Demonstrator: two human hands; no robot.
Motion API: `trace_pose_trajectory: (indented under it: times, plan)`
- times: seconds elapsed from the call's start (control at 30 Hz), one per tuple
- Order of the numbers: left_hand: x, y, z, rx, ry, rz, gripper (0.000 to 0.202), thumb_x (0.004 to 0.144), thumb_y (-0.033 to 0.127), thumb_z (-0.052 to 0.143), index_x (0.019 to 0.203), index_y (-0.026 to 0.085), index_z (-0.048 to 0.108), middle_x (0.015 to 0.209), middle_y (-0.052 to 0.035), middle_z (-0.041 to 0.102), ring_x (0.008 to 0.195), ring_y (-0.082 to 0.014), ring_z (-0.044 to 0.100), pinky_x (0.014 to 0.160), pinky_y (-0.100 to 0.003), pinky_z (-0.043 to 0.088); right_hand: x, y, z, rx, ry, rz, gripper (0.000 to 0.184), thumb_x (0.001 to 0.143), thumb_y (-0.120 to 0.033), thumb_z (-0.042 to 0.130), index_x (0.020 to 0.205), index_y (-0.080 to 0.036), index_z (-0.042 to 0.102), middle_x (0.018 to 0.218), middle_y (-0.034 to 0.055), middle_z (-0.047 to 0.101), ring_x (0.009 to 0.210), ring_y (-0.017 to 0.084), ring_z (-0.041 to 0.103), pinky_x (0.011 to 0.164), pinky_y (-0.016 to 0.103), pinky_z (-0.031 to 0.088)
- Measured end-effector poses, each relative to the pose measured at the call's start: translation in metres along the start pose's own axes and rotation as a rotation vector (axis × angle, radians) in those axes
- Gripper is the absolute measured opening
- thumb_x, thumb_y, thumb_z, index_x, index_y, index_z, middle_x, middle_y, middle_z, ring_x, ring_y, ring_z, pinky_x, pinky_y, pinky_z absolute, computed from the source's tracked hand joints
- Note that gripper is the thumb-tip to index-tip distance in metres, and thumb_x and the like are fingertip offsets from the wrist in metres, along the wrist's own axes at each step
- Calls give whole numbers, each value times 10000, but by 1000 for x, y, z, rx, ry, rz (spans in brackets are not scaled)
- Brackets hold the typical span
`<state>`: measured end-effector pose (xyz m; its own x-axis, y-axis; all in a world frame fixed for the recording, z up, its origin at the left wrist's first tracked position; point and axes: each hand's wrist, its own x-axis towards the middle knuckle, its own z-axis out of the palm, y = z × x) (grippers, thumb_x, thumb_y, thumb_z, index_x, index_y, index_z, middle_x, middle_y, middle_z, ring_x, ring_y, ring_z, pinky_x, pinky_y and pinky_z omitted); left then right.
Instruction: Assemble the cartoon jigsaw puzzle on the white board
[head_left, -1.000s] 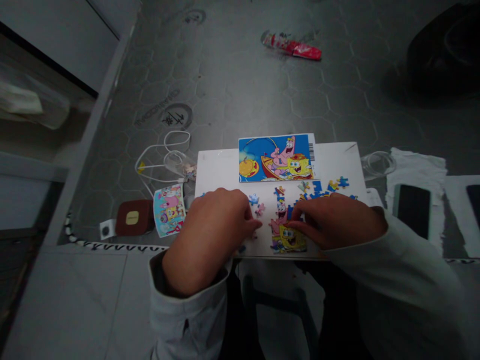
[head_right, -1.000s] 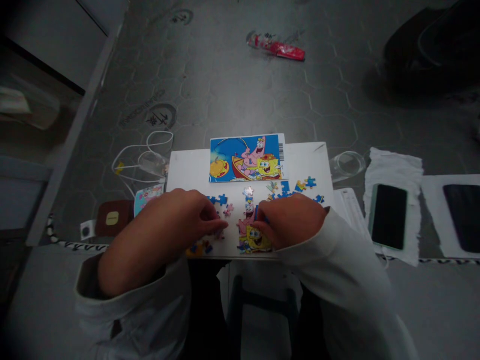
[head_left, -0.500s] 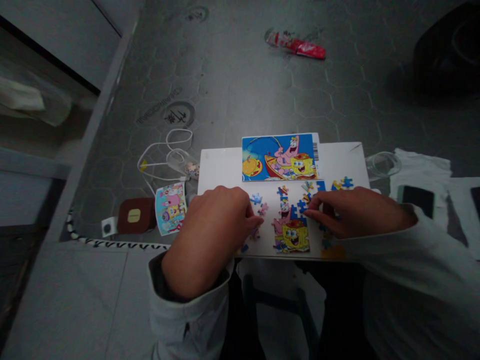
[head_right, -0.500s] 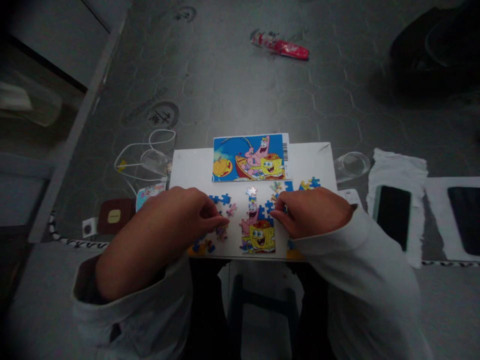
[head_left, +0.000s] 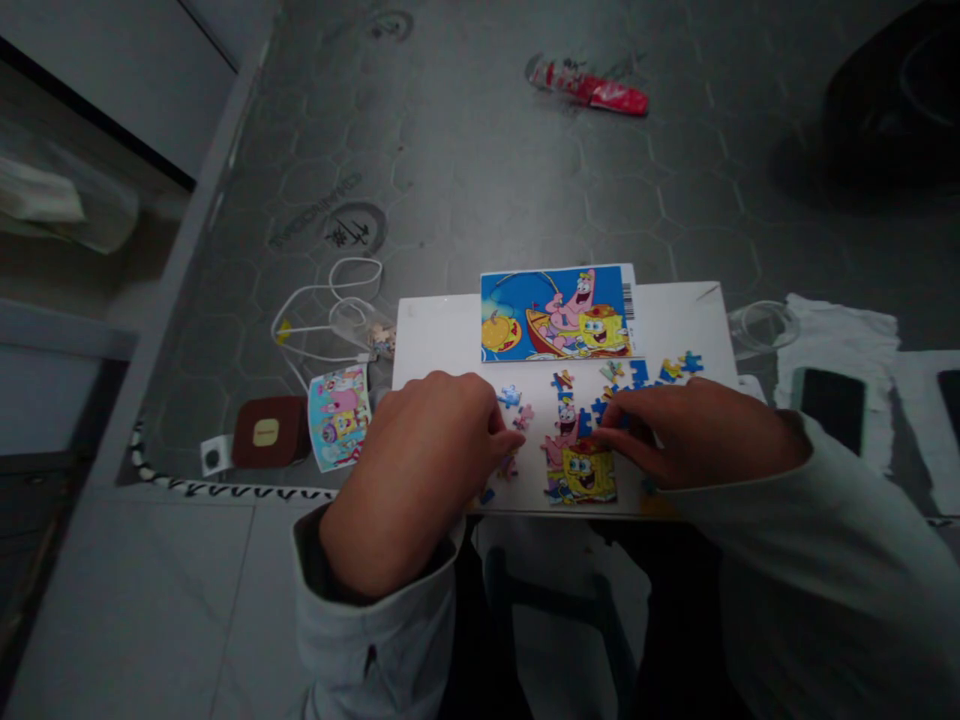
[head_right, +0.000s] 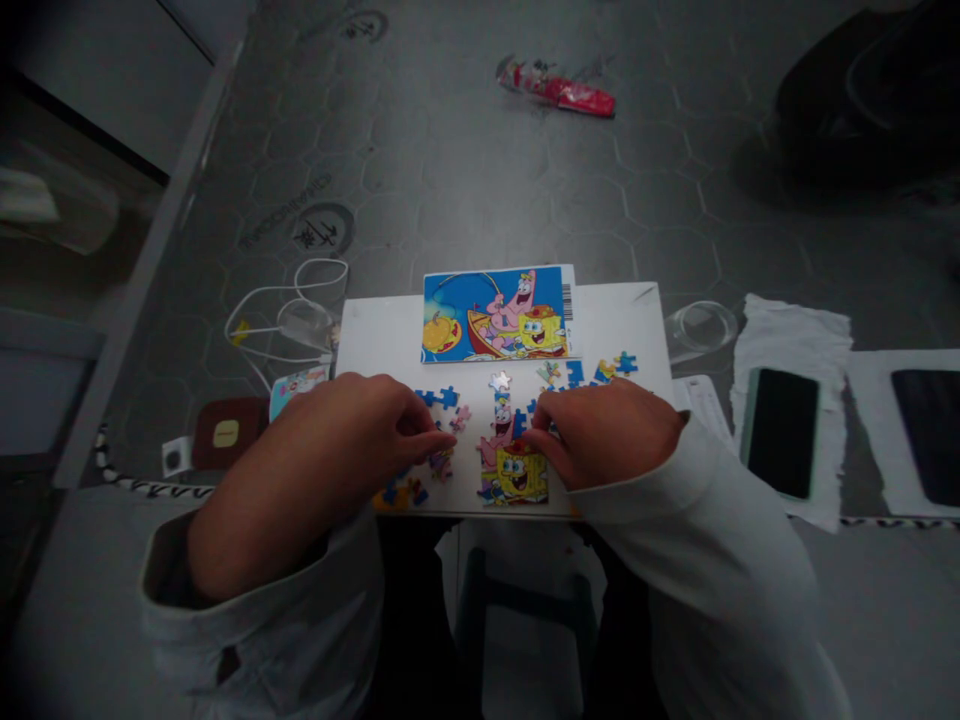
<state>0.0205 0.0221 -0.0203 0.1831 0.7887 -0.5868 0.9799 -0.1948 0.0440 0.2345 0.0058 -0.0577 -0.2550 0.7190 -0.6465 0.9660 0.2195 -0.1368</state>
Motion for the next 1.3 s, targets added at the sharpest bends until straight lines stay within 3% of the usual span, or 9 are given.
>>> trace_pose_trajectory:
  times: [0.2, 0.33, 0.6, 0.7, 0.93, 1.03, 1.3]
  plan:
    - [3, -1, 0, 21, -39, 3, 278, 906, 486, 674, 944, 255, 822, 845, -81, 761, 687, -245, 644, 562, -319, 307, -3, 10, 2, 10, 9, 60, 237, 969, -396, 560, 997, -269, 758, 923, 58, 794, 735, 236, 691, 620, 352, 435]
    - [3, -2, 1, 21, -27, 5, 284, 905, 491, 679, 951, 249, 818, 837, -79, 755, 684, -246, 638, 562, -318, 301, -6, 11, 1, 11, -53, 103, 252, 972, -387, 561, 1020, -293, 789, 965, 51, 805, 793, 256, 713, 688, 382, 473]
    - [2, 1, 4, 31, 15, -6, 215, 886, 464, 731, 840, 267, 806, 726, -35, 712, 642, -227, 607, 568, -321, 260, -8, -2, -3, 11, -95, 71, 253, 971, -396, 574, 1064, -329, 799, 1044, 51, 803, 857, 256, 712, 710, 363, 425]
    - [2, 0, 4, 6, 27, 1, 202, 876, 451, 737, 788, 280, 799, 703, -27, 701, 624, -218, 592, 569, -321, 257, -7, 1, -3, 13, -41, 60, 231, 962, -393, 584, 1061, -302, 771, 952, 47, 796, 776, 228, 688, 660, 336, 390]
    - [5, -3, 8, -11, 31, -5, 204, 857, 454, 749, 755, 285, 798, 646, -21, 676, 575, -207, 564, 568, -324, 269, 4, 19, 9, 27, 282, 8, 312, 918, -432, 584, 1180, -289, 673, 734, 5, 734, 535, 160, 518, 533, 299, 248]
    - [4, -2, 7, -12, 28, 6, 199, 863, 454, 749, 773, 285, 803, 669, -23, 693, 591, -210, 581, 574, -324, 278, 8, 19, 10, 19, 301, -5, 346, 903, -397, 590, 1219, -275, 660, 721, -1, 722, 538, 157, 524, 530, 284, 259]
    - [4, -2, 6, -6, 16, -30, 185, 862, 470, 755, 805, 304, 812, 701, -17, 714, 603, -218, 605, 570, -326, 272, 6, 21, 7, 17, 246, 51, 234, 901, -337, 590, 1101, -278, 697, 773, 10, 738, 569, 160, 560, 538, 284, 297]
